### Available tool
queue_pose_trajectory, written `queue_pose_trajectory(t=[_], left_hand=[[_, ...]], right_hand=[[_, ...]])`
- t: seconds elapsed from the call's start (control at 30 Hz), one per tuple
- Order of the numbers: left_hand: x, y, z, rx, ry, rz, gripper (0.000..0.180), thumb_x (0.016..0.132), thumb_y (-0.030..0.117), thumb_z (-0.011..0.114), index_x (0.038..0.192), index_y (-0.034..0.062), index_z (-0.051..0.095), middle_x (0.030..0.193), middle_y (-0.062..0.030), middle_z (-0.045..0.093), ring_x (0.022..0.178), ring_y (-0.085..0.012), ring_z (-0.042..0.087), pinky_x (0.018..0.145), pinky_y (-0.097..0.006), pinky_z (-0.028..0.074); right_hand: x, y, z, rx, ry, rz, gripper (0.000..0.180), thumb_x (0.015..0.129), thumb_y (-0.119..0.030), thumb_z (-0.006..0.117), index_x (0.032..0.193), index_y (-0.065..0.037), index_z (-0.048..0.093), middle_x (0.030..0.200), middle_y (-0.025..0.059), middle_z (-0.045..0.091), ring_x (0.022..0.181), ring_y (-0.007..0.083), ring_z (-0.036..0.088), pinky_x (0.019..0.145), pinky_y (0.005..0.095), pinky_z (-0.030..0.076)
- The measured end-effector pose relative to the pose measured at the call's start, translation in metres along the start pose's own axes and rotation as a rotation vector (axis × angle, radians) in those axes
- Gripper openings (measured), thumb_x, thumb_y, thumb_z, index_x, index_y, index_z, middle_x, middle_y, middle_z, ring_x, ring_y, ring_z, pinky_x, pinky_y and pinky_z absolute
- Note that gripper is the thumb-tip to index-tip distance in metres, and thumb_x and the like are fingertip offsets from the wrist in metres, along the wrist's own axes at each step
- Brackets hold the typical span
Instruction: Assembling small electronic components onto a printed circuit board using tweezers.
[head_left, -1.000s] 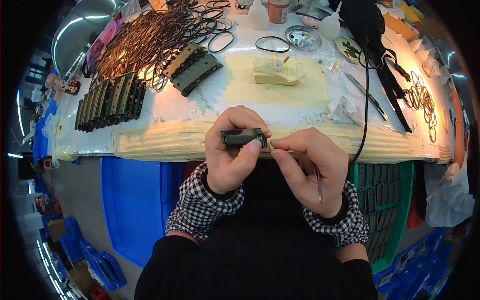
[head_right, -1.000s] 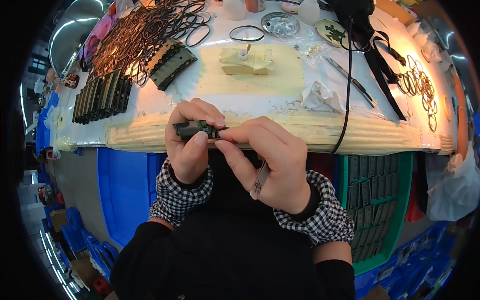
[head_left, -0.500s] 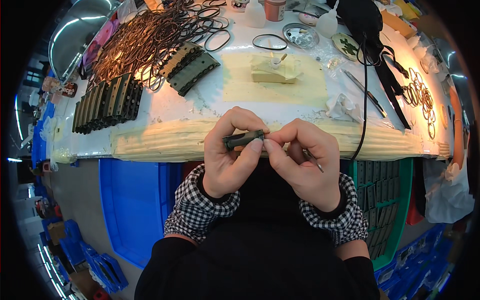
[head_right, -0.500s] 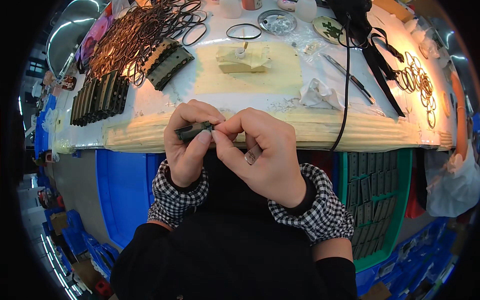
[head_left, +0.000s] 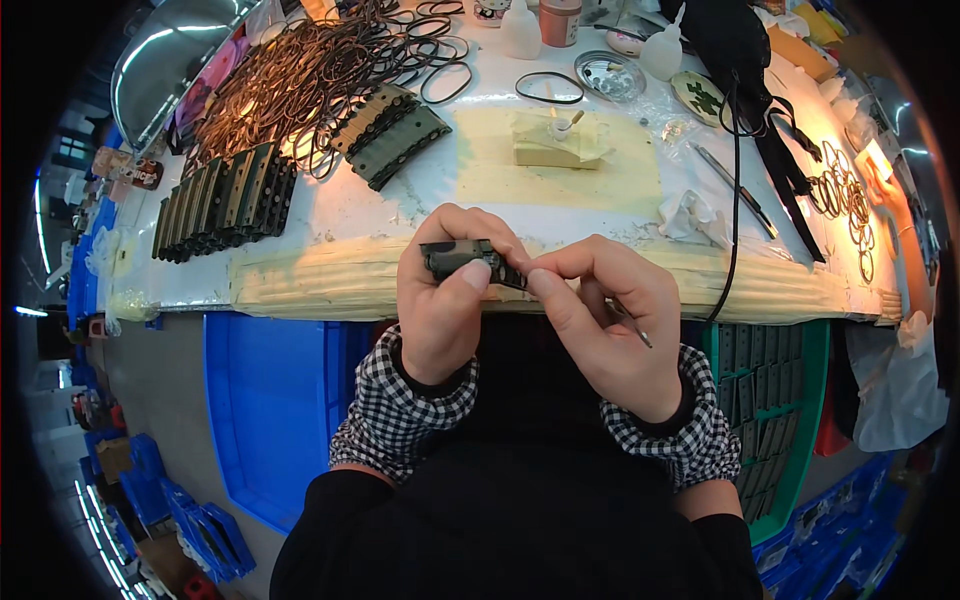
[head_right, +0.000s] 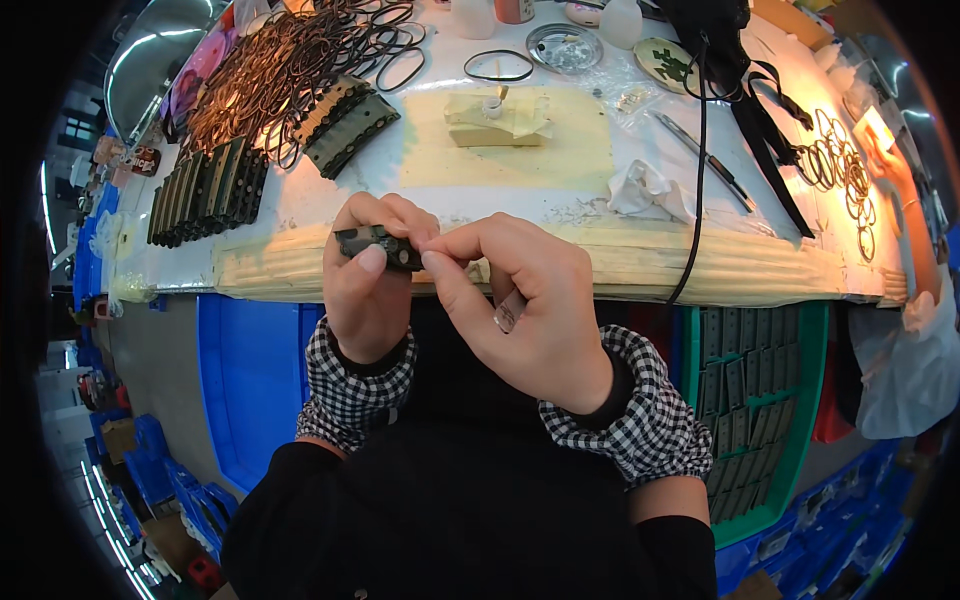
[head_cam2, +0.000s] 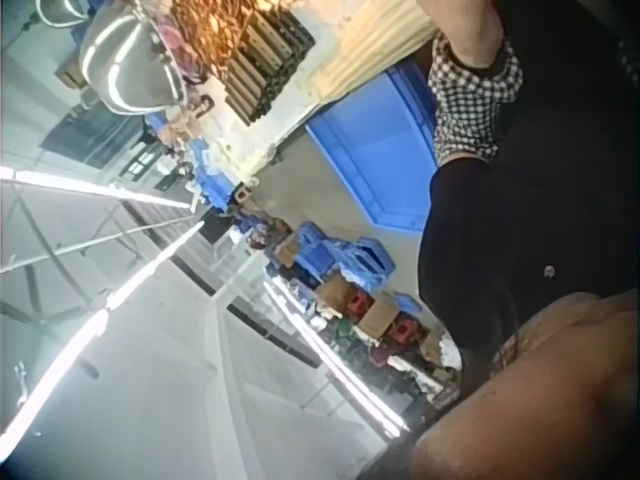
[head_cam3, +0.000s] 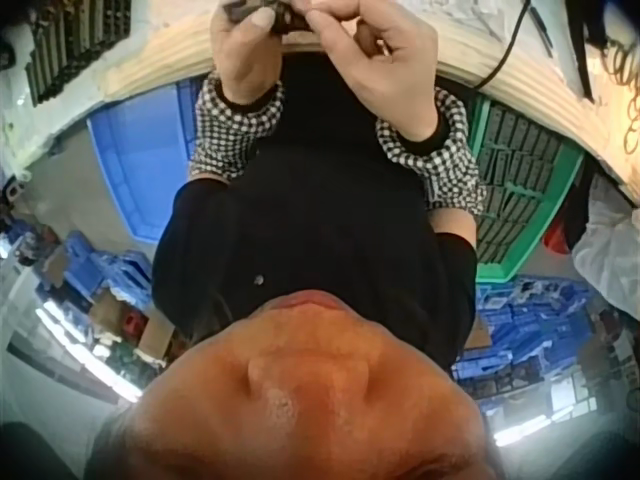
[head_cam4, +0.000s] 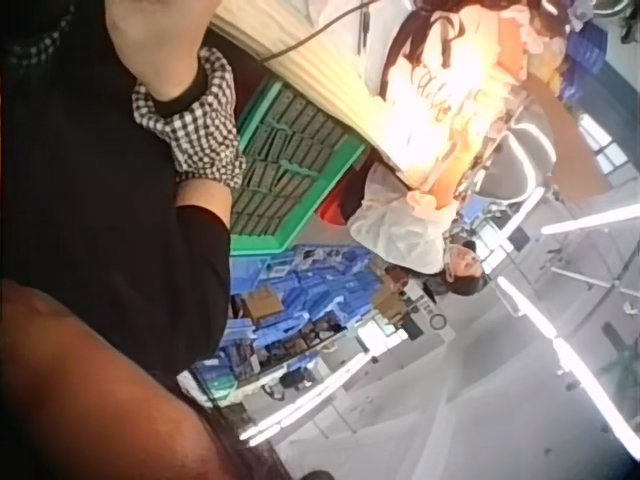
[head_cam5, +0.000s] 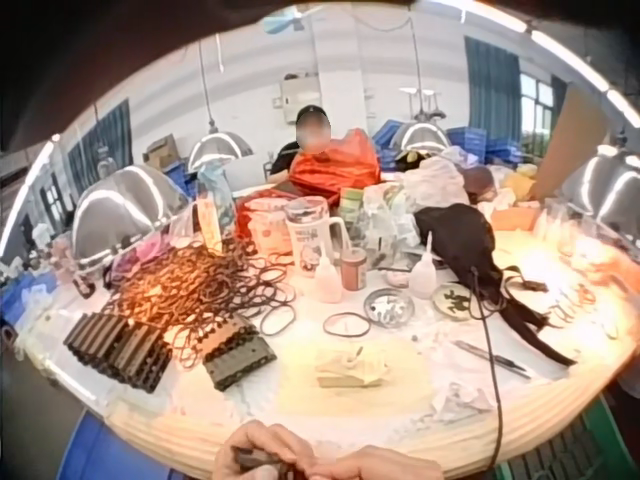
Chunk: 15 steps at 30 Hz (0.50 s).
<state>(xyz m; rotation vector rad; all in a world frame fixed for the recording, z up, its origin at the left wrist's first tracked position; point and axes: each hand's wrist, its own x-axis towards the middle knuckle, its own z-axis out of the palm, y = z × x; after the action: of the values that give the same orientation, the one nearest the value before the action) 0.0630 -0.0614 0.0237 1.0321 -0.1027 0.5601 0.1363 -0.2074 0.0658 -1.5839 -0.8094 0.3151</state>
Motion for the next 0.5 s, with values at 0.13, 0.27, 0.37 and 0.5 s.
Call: queue_pose_trajectory(t=[0.13,0.27,0.37,0.5], left_hand=[[0.006,0.003,-0.003,-0.403,-0.042,-0.198,0.022,0.085,0.025,0.057,0.095,0.0051,0.052,0.09,-0.0107,0.057,0.087,-0.0219,0.055,0.084,-0.036,0.045],[0.003,0.0,0.001,-0.491,-0.054,-0.249,0.025,0.085,0.028,0.055,0.095,0.0055,0.052,0.088,-0.0104,0.056,0.087,-0.0232,0.054,0.085,-0.037,0.044],[0.002,0.0,0.006,-0.436,-0.063,-0.24,0.025,0.084,0.026,0.056,0.097,0.0048,0.051,0.089,-0.0107,0.056,0.087,-0.0217,0.054,0.083,-0.035,0.045],[-0.003,0.001,0.009,-0.164,-0.009,-0.161,0.023,0.083,0.018,0.058,0.098,0.0026,0.049,0.093,-0.0113,0.057,0.085,-0.0167,0.054,0.079,-0.031,0.045]], right_hand=[[0.002,-0.006,-0.002,-0.071,0.088,-0.17,0.007,0.08,0.001,0.071,0.086,-0.002,0.067,0.071,0.0021,0.06,0.045,0.0041,0.038,0.042,0.0222,0.029],[0.003,-0.008,-0.002,-0.091,0.08,-0.189,0.009,0.079,0.002,0.071,0.086,-0.001,0.066,0.073,0.0032,0.06,0.047,0.0053,0.041,0.043,0.0226,0.029],[0.004,-0.008,0.0,-0.078,0.082,-0.179,0.01,0.079,0.002,0.071,0.087,0.0,0.066,0.074,0.0052,0.06,0.053,0.0088,0.049,0.045,0.0234,0.035],[0.006,-0.007,0.001,-0.093,0.069,-0.194,0.012,0.078,0.0,0.072,0.088,0.001,0.066,0.076,0.0076,0.062,0.062,0.0145,0.059,0.052,0.0256,0.043]])
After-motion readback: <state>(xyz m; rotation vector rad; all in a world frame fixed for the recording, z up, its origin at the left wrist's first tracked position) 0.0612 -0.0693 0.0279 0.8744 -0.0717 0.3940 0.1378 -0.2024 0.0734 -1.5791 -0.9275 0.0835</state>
